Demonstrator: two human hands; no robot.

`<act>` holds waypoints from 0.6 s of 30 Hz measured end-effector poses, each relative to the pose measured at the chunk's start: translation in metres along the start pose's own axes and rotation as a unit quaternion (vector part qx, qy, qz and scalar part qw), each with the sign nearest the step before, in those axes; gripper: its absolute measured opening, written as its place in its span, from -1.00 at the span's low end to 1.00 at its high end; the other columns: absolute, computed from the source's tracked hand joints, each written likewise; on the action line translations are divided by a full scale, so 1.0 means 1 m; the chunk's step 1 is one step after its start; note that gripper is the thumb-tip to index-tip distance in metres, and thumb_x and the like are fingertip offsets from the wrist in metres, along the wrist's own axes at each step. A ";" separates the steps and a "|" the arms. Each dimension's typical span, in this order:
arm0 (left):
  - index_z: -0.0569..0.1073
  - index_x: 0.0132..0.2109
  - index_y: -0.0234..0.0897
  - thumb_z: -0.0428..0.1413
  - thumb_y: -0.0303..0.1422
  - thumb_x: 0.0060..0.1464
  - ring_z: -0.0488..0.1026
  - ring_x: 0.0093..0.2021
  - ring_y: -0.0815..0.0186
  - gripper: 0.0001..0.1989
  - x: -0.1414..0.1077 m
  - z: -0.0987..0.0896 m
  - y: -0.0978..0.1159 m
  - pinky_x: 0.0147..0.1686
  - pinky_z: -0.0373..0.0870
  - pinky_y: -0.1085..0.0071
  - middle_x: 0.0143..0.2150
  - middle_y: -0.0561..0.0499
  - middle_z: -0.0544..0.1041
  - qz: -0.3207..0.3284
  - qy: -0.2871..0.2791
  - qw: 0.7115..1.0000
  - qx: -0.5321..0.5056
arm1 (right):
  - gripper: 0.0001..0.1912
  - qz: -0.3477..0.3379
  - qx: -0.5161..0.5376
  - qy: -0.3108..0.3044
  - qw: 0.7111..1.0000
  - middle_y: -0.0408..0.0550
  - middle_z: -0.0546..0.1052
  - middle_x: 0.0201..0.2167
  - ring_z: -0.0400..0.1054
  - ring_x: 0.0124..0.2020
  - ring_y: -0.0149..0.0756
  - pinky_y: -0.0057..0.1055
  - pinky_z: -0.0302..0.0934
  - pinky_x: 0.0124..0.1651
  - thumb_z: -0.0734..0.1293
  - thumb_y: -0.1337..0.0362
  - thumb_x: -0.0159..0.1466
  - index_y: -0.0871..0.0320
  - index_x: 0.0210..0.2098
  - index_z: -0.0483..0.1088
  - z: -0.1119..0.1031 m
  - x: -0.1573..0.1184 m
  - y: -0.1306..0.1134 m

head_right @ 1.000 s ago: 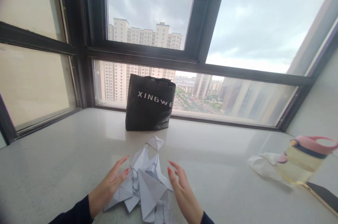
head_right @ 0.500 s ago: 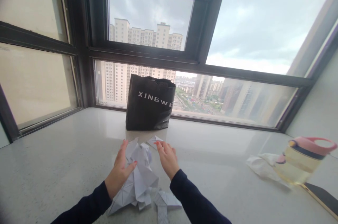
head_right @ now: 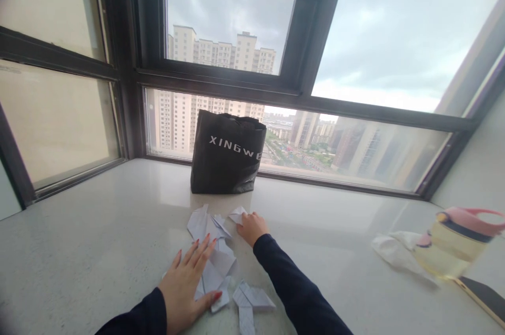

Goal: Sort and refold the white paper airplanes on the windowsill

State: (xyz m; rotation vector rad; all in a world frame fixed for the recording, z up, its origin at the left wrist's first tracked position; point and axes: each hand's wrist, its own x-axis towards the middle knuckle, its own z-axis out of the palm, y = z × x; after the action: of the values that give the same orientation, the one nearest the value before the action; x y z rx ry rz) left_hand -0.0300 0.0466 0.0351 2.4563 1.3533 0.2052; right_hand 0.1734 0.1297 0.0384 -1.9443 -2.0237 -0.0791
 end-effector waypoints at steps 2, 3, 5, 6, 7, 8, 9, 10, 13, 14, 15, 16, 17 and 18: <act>-0.17 0.25 -0.29 -0.08 -0.02 -0.05 -0.22 0.24 0.05 -0.19 0.002 -0.005 -0.001 0.11 -0.19 -0.02 0.28 -0.06 -0.22 0.005 -0.004 1.000 -0.002 | -0.70 0.009 0.006 0.018 1.000 0.13 0.51 -0.31 0.39 -0.26 -0.11 -0.23 0.21 -0.19 0.16 0.33 0.16 0.23 -0.13 0.35 -0.007 -0.011 0.000; -0.17 0.25 -0.31 -0.09 0.00 -0.04 -0.18 0.24 0.06 -0.19 0.003 -0.008 -0.003 0.11 -0.17 -0.01 0.27 -0.08 -0.19 0.012 0.000 1.000 -0.007 | -0.66 0.010 0.011 0.027 1.000 0.10 0.50 -0.26 0.39 -0.25 -0.17 -0.28 0.22 -0.18 0.12 0.34 0.19 0.21 -0.05 0.30 -0.011 -0.018 -0.002; -0.16 0.25 -0.33 -0.16 0.00 0.02 -0.09 0.22 0.09 -0.24 0.007 -0.018 -0.008 0.11 -0.16 -0.01 0.26 -0.11 -0.07 0.019 0.037 0.999 -0.019 | -0.61 -0.022 0.038 0.036 0.998 0.02 0.47 -0.16 0.37 -0.19 -0.27 -0.36 0.22 -0.14 0.09 0.32 0.22 0.15 0.05 0.19 -0.020 -0.036 -0.007; -0.15 0.24 -0.32 -0.21 -0.03 0.06 -0.04 0.21 0.10 -0.30 0.010 -0.025 -0.013 0.11 -0.17 -0.02 0.24 -0.12 0.00 0.014 0.067 0.997 -0.023 | -0.59 -0.051 0.058 0.037 0.996 -0.02 0.45 -0.12 0.34 -0.13 -0.29 -0.37 0.21 -0.10 0.11 0.28 0.22 0.12 0.07 0.16 -0.025 -0.046 -0.010; -0.13 0.24 -0.30 -0.25 -0.10 0.11 0.00 0.20 0.15 -0.38 0.014 -0.032 -0.019 0.11 -0.17 0.00 0.22 -0.11 0.06 0.002 0.109 0.994 -0.025 | -0.56 -0.090 0.088 0.038 0.991 -0.02 0.42 -0.08 0.29 -0.07 -0.27 -0.35 0.18 -0.04 0.14 0.23 0.21 0.11 0.08 0.15 -0.031 -0.057 -0.012; -0.12 0.24 -0.30 -0.26 -0.17 0.13 0.04 0.19 0.18 -0.43 0.018 -0.039 -0.025 0.12 -0.16 0.04 0.21 -0.11 0.10 -0.017 0.142 0.989 -0.023 | -0.53 -0.114 0.114 0.038 0.986 -0.01 0.39 -0.04 0.24 -0.02 -0.24 -0.30 0.15 0.00 0.17 0.18 0.19 0.11 0.09 0.14 -0.036 -0.068 -0.014; -0.09 0.23 -0.32 -0.26 -0.22 0.14 0.06 0.18 0.20 -0.46 0.024 -0.046 -0.032 0.13 -0.14 0.08 0.20 -0.12 0.12 -0.041 0.168 0.985 -0.021 | -0.50 -0.116 0.132 0.031 0.984 0.01 0.37 -0.02 0.22 0.00 -0.21 -0.26 0.12 0.02 0.18 0.15 0.19 0.11 0.10 0.12 -0.042 -0.079 -0.015; -0.07 0.22 -0.35 -0.26 -0.25 0.14 0.06 0.17 0.21 -0.47 0.029 -0.051 -0.039 0.12 -0.11 0.12 0.19 -0.14 0.13 -0.057 0.174 0.983 -0.019 | -0.48 -0.105 0.142 0.018 0.984 0.04 0.37 -0.03 0.22 0.00 -0.19 -0.22 0.12 0.02 0.18 0.13 0.17 0.12 0.11 0.11 -0.047 -0.089 -0.014; -0.01 0.20 -0.43 -0.23 -0.26 0.13 0.00 0.20 0.16 -0.47 0.047 -0.053 -0.055 0.12 -0.10 0.13 0.19 -0.19 0.12 -0.072 0.144 0.987 -0.017 | -0.31 -0.052 0.138 -0.067 0.987 0.11 0.36 -0.04 0.23 -0.02 -0.09 -0.18 0.15 -0.02 0.29 0.16 0.04 0.17 0.14 0.07 -0.057 -0.118 -0.007; 0.00 0.20 -0.43 -0.22 -0.25 0.12 -0.03 0.21 0.13 -0.46 0.051 -0.049 -0.057 0.12 -0.11 0.10 0.20 -0.20 0.10 -0.073 0.131 0.989 -0.018 | -0.24 -0.045 0.134 -0.100 0.985 0.13 0.36 -0.04 0.21 0.00 -0.04 -0.17 0.15 -0.01 0.33 0.20 -0.03 0.19 0.15 0.06 -0.057 -0.125 -0.005; 0.00 0.20 -0.42 -0.22 -0.23 0.12 -0.05 0.21 0.10 -0.45 0.055 -0.043 -0.057 0.12 -0.14 0.06 0.21 -0.20 0.08 -0.071 0.118 0.990 -0.020 | -0.19 -0.043 0.130 -0.127 0.982 0.14 0.36 -0.04 0.19 0.01 -0.01 -0.15 0.12 0.01 0.35 0.26 -0.08 0.21 0.15 0.06 -0.055 -0.131 -0.003; 0.00 0.21 -0.41 -0.22 -0.22 0.12 -0.07 0.22 0.09 -0.45 0.059 -0.037 -0.056 0.11 -0.16 0.03 0.21 -0.19 0.07 -0.068 0.105 0.992 -0.023 | -0.18 -0.043 0.128 -0.144 0.980 0.15 0.36 -0.05 0.19 0.01 0.01 -0.13 0.09 0.03 0.34 0.33 -0.12 0.23 0.15 0.07 -0.051 -0.135 -0.003; -0.01 0.21 -0.40 -0.22 -0.21 0.13 -0.08 0.22 0.08 -0.44 0.061 -0.031 -0.053 0.11 -0.19 0.01 0.22 -0.18 0.07 -0.062 0.092 0.994 -0.026 | -0.19 -0.044 0.130 -0.148 0.979 0.14 0.37 -0.07 0.20 0.00 0.00 -0.12 0.07 0.04 0.31 0.38 -0.13 0.24 0.14 0.08 -0.047 -0.137 -0.004; -0.02 0.21 -0.38 -0.23 -0.19 0.13 -0.08 0.22 0.09 -0.44 0.063 -0.026 -0.049 0.11 -0.21 -0.01 0.22 -0.16 0.07 -0.052 0.079 0.995 -0.030 | -0.22 -0.043 0.136 -0.140 0.980 0.13 0.38 -0.09 0.23 -0.03 -0.03 -0.13 0.07 0.04 0.28 0.43 -0.13 0.24 0.13 0.09 -0.041 -0.137 -0.006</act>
State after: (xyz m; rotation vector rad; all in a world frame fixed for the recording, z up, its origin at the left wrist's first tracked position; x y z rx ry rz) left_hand -0.0420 0.1293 0.0401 2.3536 1.5131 0.4172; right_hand 0.1771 -0.0137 0.0408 -1.7759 -2.1561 0.4535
